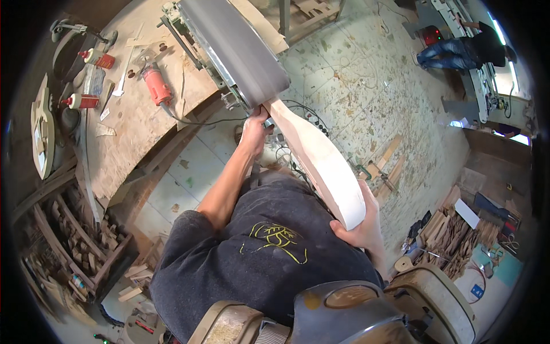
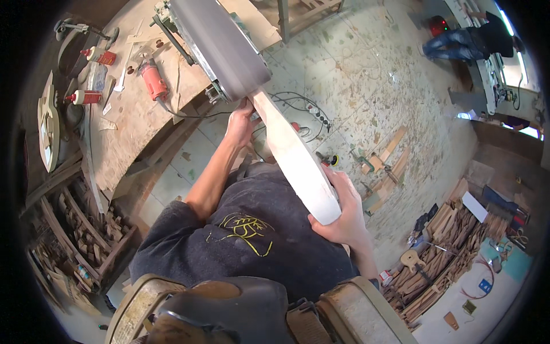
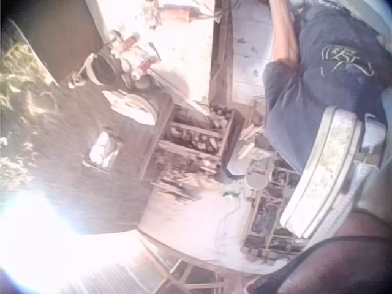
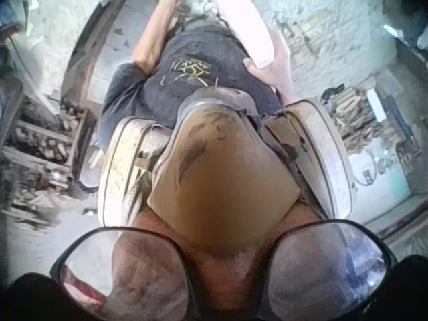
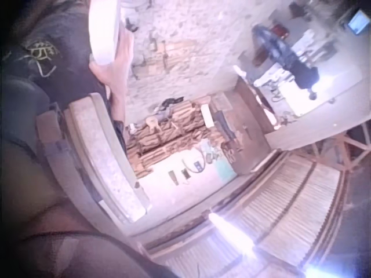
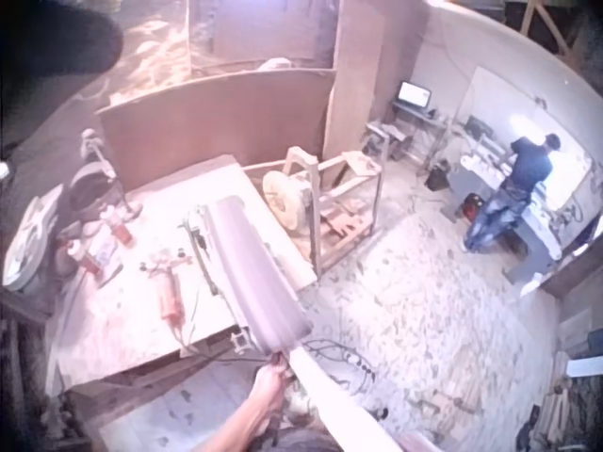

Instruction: The person sands the edges and back of a wooden electric guitar body using a stationary belt sander, turning the body to reach different contours.

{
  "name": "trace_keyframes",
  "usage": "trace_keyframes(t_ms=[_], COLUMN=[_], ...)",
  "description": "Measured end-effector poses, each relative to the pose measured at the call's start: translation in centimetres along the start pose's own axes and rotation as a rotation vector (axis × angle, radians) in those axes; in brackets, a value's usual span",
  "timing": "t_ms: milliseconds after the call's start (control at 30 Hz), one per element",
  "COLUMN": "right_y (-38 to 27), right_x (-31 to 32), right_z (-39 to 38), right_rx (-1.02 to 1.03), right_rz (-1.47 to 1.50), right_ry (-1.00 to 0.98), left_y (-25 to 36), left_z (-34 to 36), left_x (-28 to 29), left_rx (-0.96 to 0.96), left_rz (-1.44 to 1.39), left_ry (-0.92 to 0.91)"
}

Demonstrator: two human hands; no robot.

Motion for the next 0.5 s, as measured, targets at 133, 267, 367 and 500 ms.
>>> trace_keyframes(t_ms=[133,267,367,500], right_y=[0.9,1.3,1.6,1.7], right_x=[-1.7,-2.7,-3.2,-3.8], right_z=[1.8,3.4,4.5,5.4], right_rx=[-0.060,-0.063,-0.066,-0.065], right_rz=[0.164,0.167,0.171,0.137], right_ry=[0.005,0.005,0.017,0.020], left_y=[-1.3,-2.1,-2.4,-3.1], left_z=[2.9,5.2,6.0,7.4], left_x=[3.3,5.3,6.3,7.5], left_rx=[0.030,-0.034,-0.054,-0.062], left_rz=[-0.017,-0.004,0.002,-0.009], left_ry=[0.011,0.035,0.054,-0.008])
Point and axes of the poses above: each hand's wrist, its own z-axis towards the middle knuckle, its own x-axis out of the back of the hand, y = z × x, the point moved 4 cm from there along z, towards the middle knuckle, and after that the axes turned 3 degrees about -y, right-handed, at the moved point
